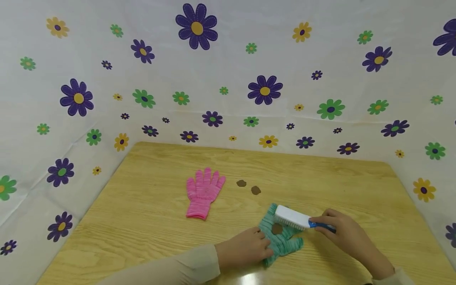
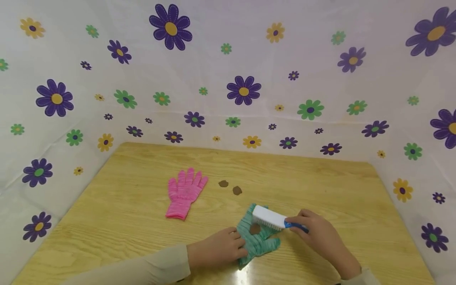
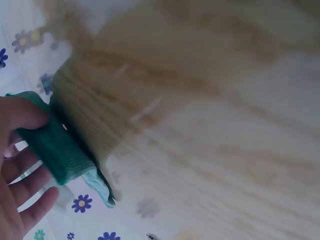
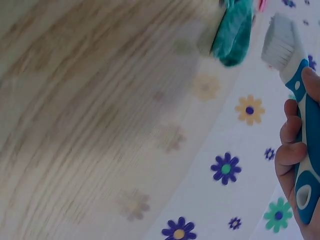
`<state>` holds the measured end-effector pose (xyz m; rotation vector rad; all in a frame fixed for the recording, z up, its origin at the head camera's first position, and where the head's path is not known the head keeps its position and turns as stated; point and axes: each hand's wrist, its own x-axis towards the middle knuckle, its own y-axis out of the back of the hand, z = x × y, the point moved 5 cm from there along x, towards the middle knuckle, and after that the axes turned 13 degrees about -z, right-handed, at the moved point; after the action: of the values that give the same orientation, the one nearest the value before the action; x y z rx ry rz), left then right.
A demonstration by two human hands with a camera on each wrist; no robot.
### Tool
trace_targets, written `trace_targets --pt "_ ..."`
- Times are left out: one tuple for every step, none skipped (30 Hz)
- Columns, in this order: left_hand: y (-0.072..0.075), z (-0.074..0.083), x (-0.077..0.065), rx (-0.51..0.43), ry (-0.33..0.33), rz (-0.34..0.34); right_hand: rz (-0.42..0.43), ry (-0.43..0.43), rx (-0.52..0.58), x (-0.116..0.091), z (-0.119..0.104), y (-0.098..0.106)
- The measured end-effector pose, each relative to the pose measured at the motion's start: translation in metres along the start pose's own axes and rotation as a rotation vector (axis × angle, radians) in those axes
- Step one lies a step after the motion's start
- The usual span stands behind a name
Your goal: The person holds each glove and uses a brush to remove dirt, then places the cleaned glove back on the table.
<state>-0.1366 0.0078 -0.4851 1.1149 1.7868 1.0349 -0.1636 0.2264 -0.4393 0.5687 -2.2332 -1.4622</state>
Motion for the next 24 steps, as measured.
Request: trace_targets --pt "0.0 -0.002 0.0 -0.023 0.004 0.003 -0.01 0.033 -0.004 0.0 -0.005 -0.002" --pt "0.0 -0.004 0.001 -0.058 0.007 0.01 -0.02 0.066 -0.006 0.0 -0.009 -0.004" --pt "0.001 -0.006 0.001 -0.096 0.009 0.019 -0.025 0.1 -0.008 0.0 -0.014 -0.006" --pt "0.002 -0.007 0.001 -0.135 0.012 0.027 -0.03 0.125 -0.01 0.0 -0.017 -0.008" --pt "0.003 -0.009 0.001 -0.168 0.015 0.035 -0.034 0.143 -0.012 0.0 -0.019 -0.011" --pt "0.004 -0.01 0.001 -0.2 0.017 0.039 -0.029 0.156 -0.018 -0.001 -0.02 -0.013" --pt "0.004 -0.011 0.002 -0.234 0.018 0.039 -0.022 0.164 -0.025 -0.001 -0.02 -0.015" --pt "0.004 -0.011 0.002 -0.255 0.021 0.04 -0.008 0.168 -0.03 -0.002 -0.019 -0.016" --pt "0.003 -0.011 0.002 -0.268 0.025 0.039 0.009 0.167 -0.036 -0.003 -0.016 -0.017" --pt "0.001 -0.011 0.002 -0.272 0.032 0.045 0.031 0.165 -0.05 -0.004 -0.013 -0.018" --pt "0.0 -0.011 0.002 -0.277 0.037 0.051 0.054 0.162 -0.068 -0.005 -0.01 -0.017" --pt "-0.002 -0.011 0.002 -0.277 0.041 0.053 0.079 0.158 -0.084 -0.006 -0.007 -0.017" --pt "-0.003 -0.011 0.001 -0.272 0.047 0.058 0.099 0.158 -0.103 -0.007 -0.005 -0.016" --pt "-0.004 -0.011 0.001 -0.268 0.053 0.062 0.122 0.164 -0.13 -0.008 -0.004 -0.015" --pt "-0.005 -0.011 0.001 -0.268 0.057 0.065 0.141 0.181 -0.166 -0.008 -0.004 -0.014" --pt "-0.006 -0.011 0.0 -0.268 0.06 0.064 0.163 0.207 -0.21 -0.008 -0.006 -0.014" --pt "-0.007 -0.012 0.0 -0.268 0.062 0.058 0.182 0.24 -0.259 -0.009 -0.009 -0.014" --pt "-0.007 -0.012 0.0 -0.267 0.064 0.052 0.197 0.279 -0.308 -0.009 -0.012 -0.015" --pt "-0.007 -0.012 0.0 -0.27 0.065 0.045 0.209 0.324 -0.361 -0.009 -0.016 -0.016" --pt "-0.008 -0.013 0.0 -0.275 0.066 0.039 0.22 0.367 -0.413 -0.01 -0.019 -0.018" --pt "-0.008 -0.013 0.0 -0.276 0.066 0.031 0.222 0.408 -0.459 -0.01 -0.021 -0.021" --pt "-0.008 -0.013 0.0 -0.278 0.065 0.024 0.218 0.438 -0.498 -0.011 -0.022 -0.023" --pt "-0.008 -0.013 0.0 -0.279 0.064 0.018 0.208 0.46 -0.522 -0.012 -0.021 -0.024" --pt "-0.008 -0.013 0.001 -0.281 0.062 0.015 0.199 0.47 -0.535 -0.012 -0.019 -0.025"
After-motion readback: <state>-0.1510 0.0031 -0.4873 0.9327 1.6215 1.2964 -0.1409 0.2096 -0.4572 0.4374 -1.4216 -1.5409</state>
